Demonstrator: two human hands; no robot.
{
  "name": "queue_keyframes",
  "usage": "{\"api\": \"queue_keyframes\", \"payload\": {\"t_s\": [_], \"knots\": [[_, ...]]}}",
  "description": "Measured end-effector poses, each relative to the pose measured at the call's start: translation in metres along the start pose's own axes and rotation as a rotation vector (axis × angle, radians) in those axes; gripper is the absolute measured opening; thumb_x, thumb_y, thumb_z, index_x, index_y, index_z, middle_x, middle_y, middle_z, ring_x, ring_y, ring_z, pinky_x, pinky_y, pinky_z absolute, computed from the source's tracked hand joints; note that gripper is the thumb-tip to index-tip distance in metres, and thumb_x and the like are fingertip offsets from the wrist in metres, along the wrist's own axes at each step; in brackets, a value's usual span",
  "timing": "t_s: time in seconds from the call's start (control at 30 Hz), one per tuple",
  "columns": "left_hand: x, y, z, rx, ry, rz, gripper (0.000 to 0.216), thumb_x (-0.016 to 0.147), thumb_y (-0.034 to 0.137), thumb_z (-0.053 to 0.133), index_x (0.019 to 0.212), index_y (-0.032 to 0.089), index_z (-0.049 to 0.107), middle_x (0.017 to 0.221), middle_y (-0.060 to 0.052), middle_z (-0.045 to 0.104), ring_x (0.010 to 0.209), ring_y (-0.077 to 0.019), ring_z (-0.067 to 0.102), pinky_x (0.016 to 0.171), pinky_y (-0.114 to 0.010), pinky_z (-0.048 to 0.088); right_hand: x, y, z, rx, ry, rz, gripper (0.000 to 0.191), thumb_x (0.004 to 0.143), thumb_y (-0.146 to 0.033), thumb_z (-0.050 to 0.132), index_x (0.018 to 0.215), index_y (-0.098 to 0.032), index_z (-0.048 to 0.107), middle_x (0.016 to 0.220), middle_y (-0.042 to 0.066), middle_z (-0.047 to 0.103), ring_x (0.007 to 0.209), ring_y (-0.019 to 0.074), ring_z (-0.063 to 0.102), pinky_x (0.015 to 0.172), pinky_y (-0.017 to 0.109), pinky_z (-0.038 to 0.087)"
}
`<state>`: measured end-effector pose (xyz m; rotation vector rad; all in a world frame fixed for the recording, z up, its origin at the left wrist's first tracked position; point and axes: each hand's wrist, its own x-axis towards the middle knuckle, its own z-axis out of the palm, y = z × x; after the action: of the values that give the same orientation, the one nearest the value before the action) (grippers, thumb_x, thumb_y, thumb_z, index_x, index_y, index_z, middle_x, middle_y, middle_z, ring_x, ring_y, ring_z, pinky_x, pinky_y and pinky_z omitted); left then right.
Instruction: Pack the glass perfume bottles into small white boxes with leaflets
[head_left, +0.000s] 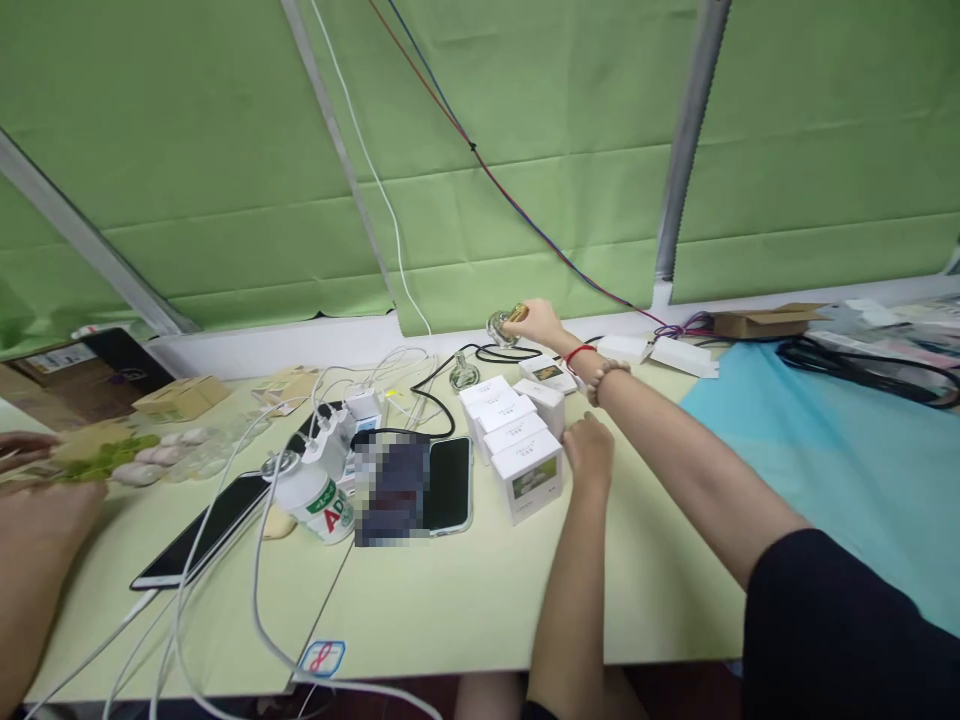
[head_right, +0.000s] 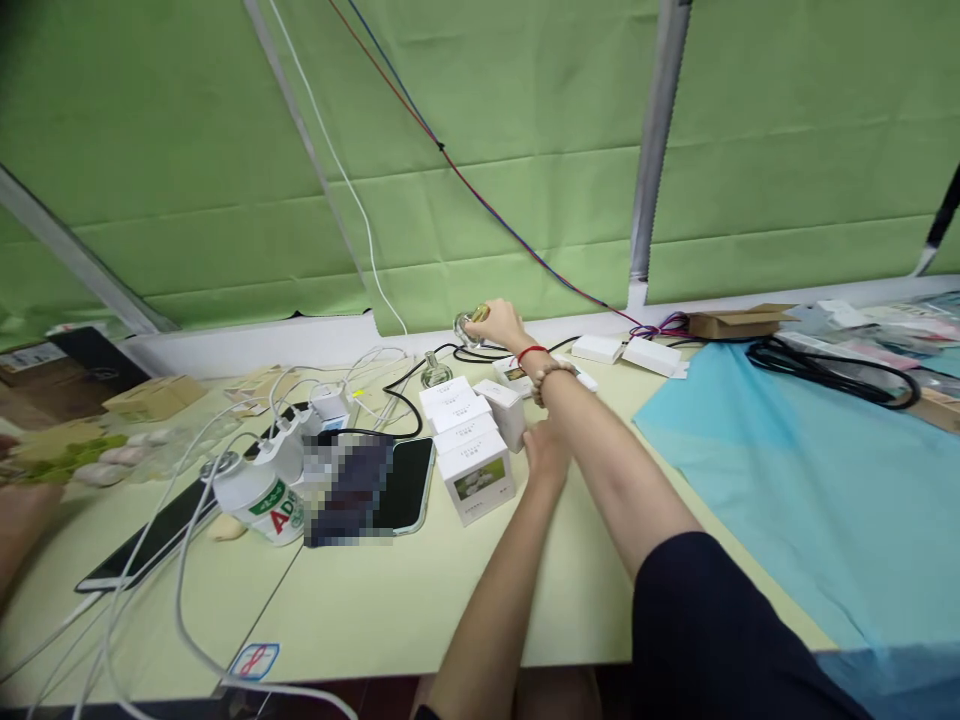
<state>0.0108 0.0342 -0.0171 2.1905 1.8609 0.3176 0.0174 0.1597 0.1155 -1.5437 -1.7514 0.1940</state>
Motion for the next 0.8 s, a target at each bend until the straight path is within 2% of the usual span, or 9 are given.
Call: {"api": "queue_keyframes", "payload": {"t_s": [0.07, 0.13, 0.23, 0.3, 0.4, 0.5, 0.6, 0.73, 0.8], "knots": [[-0.003, 0.006, 0.000, -0.012, 0.016, -0.009, 0.028, 0.092, 0.015, 0.031, 0.112, 0.008, 0.050, 0.088, -0.011, 0.058, 0.087, -0.0223, 0.058, 0.074, -0.035, 0.044, -0.010, 0.021, -0.020, 0.193, 0.147, 0.036, 0.033, 0.062, -0.043, 0.058, 0.074, -0.012, 0.061, 0.065, 0.000, 0.051, 0.062, 0.0087, 0.043, 0.055, 0.019, 0.031], [-0.006, 0.007, -0.001, -0.060, 0.068, 0.031, 0.029, 0.092, 0.020, 0.028, 0.112, 0.012, 0.048, 0.086, -0.010, 0.059, 0.085, -0.0230, 0.058, 0.070, -0.032, 0.041, -0.029, 0.042, -0.034, 0.308, 0.239, 0.091, 0.032, 0.064, -0.043, 0.056, 0.067, -0.012, 0.057, 0.057, -0.001, 0.039, 0.056, 0.0068, 0.033, 0.051, 0.019, 0.026], [-0.014, 0.003, -0.002, -0.072, 0.149, 0.244, 0.023, 0.091, 0.026, 0.032, 0.095, 0.017, 0.053, 0.081, -0.004, 0.060, 0.078, -0.0192, 0.058, 0.063, -0.027, 0.035, -0.067, 0.071, -0.043, 0.486, 0.184, 0.188, 0.035, 0.062, -0.044, 0.056, 0.057, -0.011, 0.045, 0.054, -0.002, 0.031, 0.054, 0.0067, 0.027, 0.049, 0.020, 0.022], [-0.021, 0.001, -0.002, -0.002, 0.166, 0.392, 0.018, 0.086, 0.025, 0.040, 0.082, 0.016, 0.054, 0.075, -0.003, 0.059, 0.073, -0.0168, 0.057, 0.059, -0.026, 0.030, -0.093, 0.085, -0.041, 0.482, 0.150, 0.120, 0.039, 0.061, -0.045, 0.057, 0.053, -0.012, 0.038, 0.052, -0.002, 0.026, 0.053, 0.0065, 0.024, 0.049, 0.020, 0.019], [-0.027, -0.002, -0.003, 0.034, 0.200, 0.432, 0.017, 0.082, 0.021, 0.041, 0.073, 0.014, 0.053, 0.070, -0.004, 0.058, 0.068, -0.0146, 0.055, 0.057, -0.025, 0.026, -0.125, 0.097, -0.031, 0.315, 0.036, 0.067, 0.029, 0.060, -0.040, 0.058, 0.061, -0.012, 0.053, 0.056, -0.001, 0.039, 0.056, 0.0083, 0.031, 0.050, 0.021, 0.022], [-0.029, -0.004, -0.005, 0.021, 0.230, 0.404, 0.019, 0.080, 0.016, 0.040, 0.063, 0.012, 0.048, 0.067, -0.004, 0.057, 0.066, -0.0128, 0.053, 0.058, -0.025, 0.026, -0.144, 0.102, -0.017, 0.240, -0.006, 0.034, 0.023, 0.064, -0.036, 0.055, 0.062, -0.013, 0.055, 0.057, 0.000, 0.041, 0.057, 0.0094, 0.035, 0.053, 0.021, 0.026], [-0.028, -0.007, -0.004, -0.010, 0.256, 0.407, 0.018, 0.078, 0.015, 0.042, 0.060, 0.012, 0.045, 0.065, -0.002, 0.056, 0.065, -0.0110, 0.053, 0.058, -0.024, 0.027, -0.153, 0.103, -0.004, 0.291, 0.025, 0.077, 0.029, 0.064, -0.041, 0.059, 0.072, -0.014, 0.063, 0.066, 0.002, 0.048, 0.064, 0.0120, 0.042, 0.057, 0.022, 0.033], [-0.023, -0.014, -0.001, -0.063, 0.326, 0.337, 0.020, 0.079, 0.013, 0.034, 0.064, 0.013, 0.047, 0.061, -0.003, 0.053, 0.059, -0.0103, 0.050, 0.058, -0.023, 0.029, -0.159, 0.103, 0.005, 0.384, 0.043, 0.176, 0.047, 0.064, -0.049, 0.063, 0.101, -0.020, 0.065, 0.087, 0.004, 0.057, 0.075, 0.0147, 0.052, 0.067, 0.025, 0.041], [-0.020, -0.016, -0.001, -0.119, 0.441, 0.379, 0.022, 0.077, 0.014, 0.031, 0.061, 0.013, 0.046, 0.057, -0.003, 0.050, 0.054, -0.0106, 0.047, 0.057, -0.024, 0.028, -0.160, 0.102, 0.006, 0.386, 0.049, 0.191, 0.051, 0.066, -0.050, 0.062, 0.107, -0.021, 0.063, 0.097, 0.004, 0.057, 0.080, 0.0163, 0.054, 0.071, 0.027, 0.043]]}}
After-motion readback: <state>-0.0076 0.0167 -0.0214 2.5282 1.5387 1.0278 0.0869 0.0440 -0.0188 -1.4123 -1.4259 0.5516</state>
